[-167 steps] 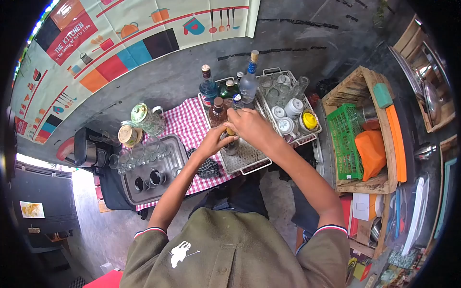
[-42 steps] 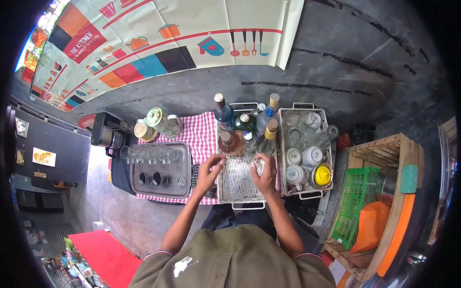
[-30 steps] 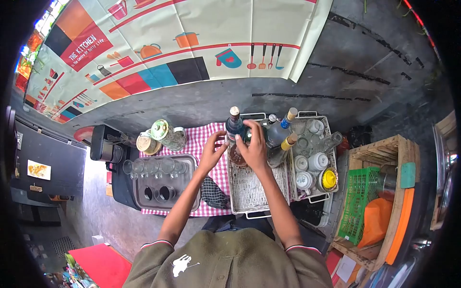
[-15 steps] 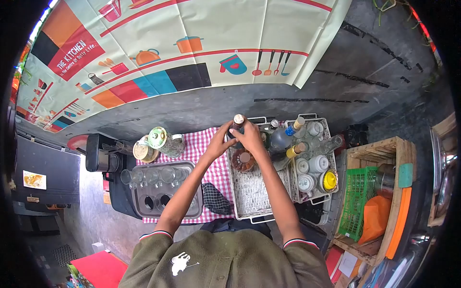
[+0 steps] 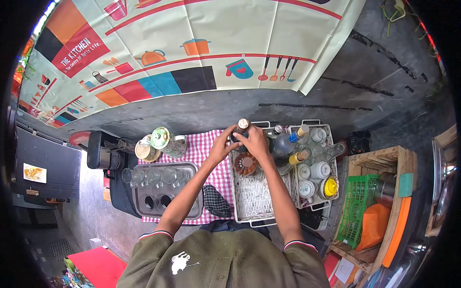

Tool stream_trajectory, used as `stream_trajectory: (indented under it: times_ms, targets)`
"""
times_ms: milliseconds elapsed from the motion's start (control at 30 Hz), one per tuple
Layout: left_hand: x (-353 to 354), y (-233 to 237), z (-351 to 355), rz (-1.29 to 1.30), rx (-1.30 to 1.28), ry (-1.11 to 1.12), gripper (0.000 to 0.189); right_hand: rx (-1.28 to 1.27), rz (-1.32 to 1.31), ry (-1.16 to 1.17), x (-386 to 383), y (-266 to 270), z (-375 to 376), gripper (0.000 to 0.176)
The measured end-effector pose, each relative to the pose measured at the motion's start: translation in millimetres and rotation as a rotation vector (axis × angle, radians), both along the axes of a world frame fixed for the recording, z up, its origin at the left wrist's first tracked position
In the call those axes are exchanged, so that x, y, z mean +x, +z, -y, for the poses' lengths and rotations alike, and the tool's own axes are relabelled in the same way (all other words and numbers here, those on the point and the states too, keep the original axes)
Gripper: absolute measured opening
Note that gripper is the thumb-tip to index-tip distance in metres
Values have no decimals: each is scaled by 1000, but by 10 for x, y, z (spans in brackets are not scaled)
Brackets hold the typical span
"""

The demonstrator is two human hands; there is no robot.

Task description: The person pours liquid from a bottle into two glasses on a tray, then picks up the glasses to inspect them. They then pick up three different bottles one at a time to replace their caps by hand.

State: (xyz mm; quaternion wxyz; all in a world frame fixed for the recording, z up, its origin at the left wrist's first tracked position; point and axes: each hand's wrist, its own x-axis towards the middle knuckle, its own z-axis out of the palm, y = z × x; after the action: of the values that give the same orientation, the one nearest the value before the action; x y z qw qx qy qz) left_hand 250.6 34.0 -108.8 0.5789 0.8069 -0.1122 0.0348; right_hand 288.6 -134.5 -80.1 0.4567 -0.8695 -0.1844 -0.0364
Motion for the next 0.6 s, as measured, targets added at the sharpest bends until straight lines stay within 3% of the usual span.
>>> stream_trajectory:
  times_ms: [300, 533, 600]
  targets:
    - [-48, 456, -26, 124, 0, 49, 69, -61, 59, 50, 3, 755, -16, 44]
    - [-209, 982, -82, 238, -18, 75, 72, -8, 296, 98, -156, 1310, -119, 47]
    - [-295, 1116, -122, 263, -13, 86, 72, -11, 297, 100, -257, 1472, -157, 40]
